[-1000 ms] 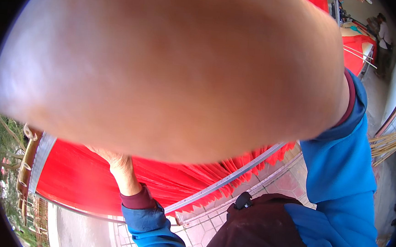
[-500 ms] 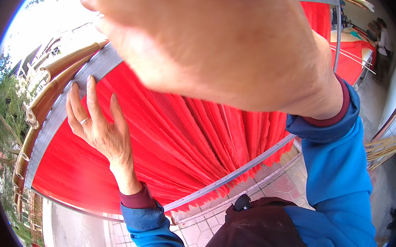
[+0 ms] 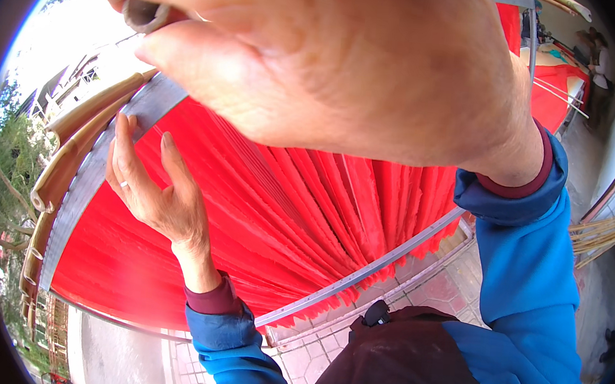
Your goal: The person assembles a large red paper lantern by inserting bamboo sticks into slots along the top metal ring. They repeatedly pick up sticks, align them with the ring, and press them into place while holding the lantern steady with the other hand.
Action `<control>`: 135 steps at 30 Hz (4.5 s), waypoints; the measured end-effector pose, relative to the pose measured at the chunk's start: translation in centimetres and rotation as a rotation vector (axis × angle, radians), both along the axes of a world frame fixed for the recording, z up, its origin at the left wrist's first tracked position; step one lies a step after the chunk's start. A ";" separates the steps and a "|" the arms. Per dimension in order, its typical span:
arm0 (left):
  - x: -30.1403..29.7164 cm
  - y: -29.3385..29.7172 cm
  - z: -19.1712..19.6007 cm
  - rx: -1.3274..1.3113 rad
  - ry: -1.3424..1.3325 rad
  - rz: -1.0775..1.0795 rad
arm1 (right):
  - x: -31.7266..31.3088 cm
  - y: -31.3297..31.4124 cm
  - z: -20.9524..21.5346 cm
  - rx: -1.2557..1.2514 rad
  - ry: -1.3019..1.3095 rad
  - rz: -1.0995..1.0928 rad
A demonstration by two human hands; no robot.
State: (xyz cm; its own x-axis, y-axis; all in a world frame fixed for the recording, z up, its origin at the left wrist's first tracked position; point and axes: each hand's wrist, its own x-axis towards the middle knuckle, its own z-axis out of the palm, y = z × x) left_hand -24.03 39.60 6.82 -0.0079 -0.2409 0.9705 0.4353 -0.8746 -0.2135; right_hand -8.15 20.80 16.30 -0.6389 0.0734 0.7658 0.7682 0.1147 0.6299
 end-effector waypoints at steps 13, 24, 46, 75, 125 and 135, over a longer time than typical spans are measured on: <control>1.4 -1.5 3.6 -0.197 -0.094 -0.238 | 0.3 -0.1 -0.6 0.021 0.017 0.045; 2.6 -2.0 4.3 -0.154 -0.111 -0.260 | 0.2 -0.7 0.0 0.004 -0.012 0.023; 3.2 -2.2 4.7 -0.104 -0.040 -0.250 | 0.6 -0.9 0.3 0.008 -0.013 0.015; 3.1 -0.8 5.0 -0.239 0.018 -0.101 | 1.6 0.1 0.7 0.026 0.001 0.046; 0.7 -1.8 3.5 -0.331 -0.194 -0.531 | 0.6 -0.3 1.1 0.053 0.017 0.134; 1.4 -1.0 5.0 -0.087 -0.087 -0.242 | -0.8 -0.3 1.5 0.012 0.087 0.334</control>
